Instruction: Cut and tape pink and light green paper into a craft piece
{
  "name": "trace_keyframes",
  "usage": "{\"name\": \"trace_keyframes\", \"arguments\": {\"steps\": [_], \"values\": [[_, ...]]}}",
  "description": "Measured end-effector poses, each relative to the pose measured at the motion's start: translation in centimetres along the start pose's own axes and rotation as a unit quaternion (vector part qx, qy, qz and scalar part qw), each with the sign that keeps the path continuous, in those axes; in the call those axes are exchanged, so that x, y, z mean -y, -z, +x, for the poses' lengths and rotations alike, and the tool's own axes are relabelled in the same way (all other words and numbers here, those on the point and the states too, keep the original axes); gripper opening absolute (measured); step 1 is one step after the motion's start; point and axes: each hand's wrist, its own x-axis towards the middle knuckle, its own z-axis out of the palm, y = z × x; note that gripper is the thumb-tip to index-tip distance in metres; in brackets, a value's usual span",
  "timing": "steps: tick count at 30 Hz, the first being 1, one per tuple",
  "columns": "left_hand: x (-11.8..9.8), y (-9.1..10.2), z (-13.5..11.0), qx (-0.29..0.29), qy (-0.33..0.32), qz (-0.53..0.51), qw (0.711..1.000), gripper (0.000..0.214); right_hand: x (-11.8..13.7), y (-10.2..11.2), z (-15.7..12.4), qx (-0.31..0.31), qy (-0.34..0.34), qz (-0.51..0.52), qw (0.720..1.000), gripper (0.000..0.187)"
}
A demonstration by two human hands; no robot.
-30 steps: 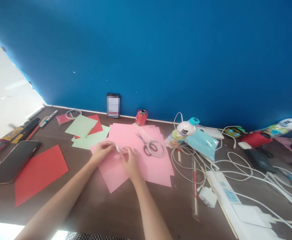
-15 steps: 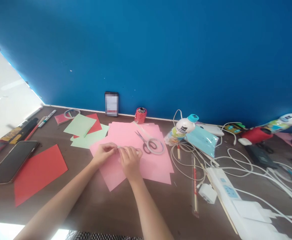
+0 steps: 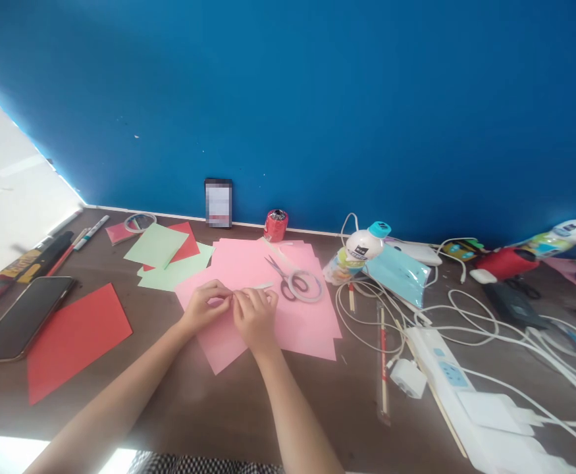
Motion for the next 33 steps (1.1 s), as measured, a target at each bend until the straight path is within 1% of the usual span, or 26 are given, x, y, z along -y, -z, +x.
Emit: {"name": "trace_keyframes", "arguments": {"steps": [5,9,11,13,15,17,20,22,24,26,28,29,30,32,33], "values": [[-0.1,0.1,0.0,0.006,-0.007,0.019,1.0,0.016,-0.1,0.0,0.1,-0.015,0.016,0.002,1.0,0.013],[-0.1,0.0,0.0,0.006,-0.002,0.017,1.0,0.015,0.1,-0.1,0.2,-0.014,-0.003,0.011,1.0,0.012],[0.0,-0.1,0.0,0.001,0.011,0.007,1.0,0.014,0.1,-0.1,0.2,-0.01,-0.021,0.024,0.999,0.012],[0.0,-0.1,0.0,-0.013,0.032,-0.009,0.999,0.013,0.0,-0.3,0.3,-0.02,-0.047,0.044,0.998,0.011],[0.1,0.0,0.1,-0.032,0.056,-0.023,0.998,0.012,-0.4,-0.4,0.3,-0.047,-0.082,0.073,0.993,0.009],[0.2,0.2,0.3,-0.053,0.081,-0.031,0.995,0.01,-0.9,-0.5,0.5,-0.077,-0.131,0.112,0.982,0.009],[0.4,0.8,0.6,-0.086,0.13,-0.057,0.986,0.009,-2.3,-0.2,0.7,-0.112,-0.231,0.174,0.951,0.011],[0.7,1.2,0.8,-0.111,0.163,-0.081,0.977,0.009,-3.5,0.2,0.9,-0.139,-0.302,0.205,0.921,0.015],[1.0,1.7,0.9,-0.131,0.187,-0.095,0.969,0.01,-5.0,0.8,1.1,-0.18,-0.355,0.227,0.889,0.02],[1.2,2.0,1.0,-0.144,0.206,-0.097,0.963,0.011,-6.7,1.6,1.0,-0.24,-0.407,0.23,0.851,0.02],[1.4,2.2,1.0,-0.149,0.217,-0.092,0.96,0.012,-8.6,2.4,0.7,-0.318,-0.465,0.211,0.799,0.017],[1.4,2.2,1.0,-0.149,0.219,-0.09,0.96,0.013,-9.5,2.8,0.4,-0.357,-0.484,0.198,0.774,0.014],[1.5,2.3,1.0,-0.148,0.22,-0.089,0.96,0.013,-10.5,3.2,0.0,-0.393,-0.487,0.183,0.759,0.013],[1.6,2.3,1.0,-0.145,0.217,-0.09,0.961,0.015,-12.2,3.9,-0.8,-0.438,-0.491,0.165,0.734,0.014],[1.6,2.2,1.0,-0.144,0.215,-0.09,0.962,0.015,-13.0,4.2,-1.2,-0.444,-0.495,0.164,0.729,0.017]]}}
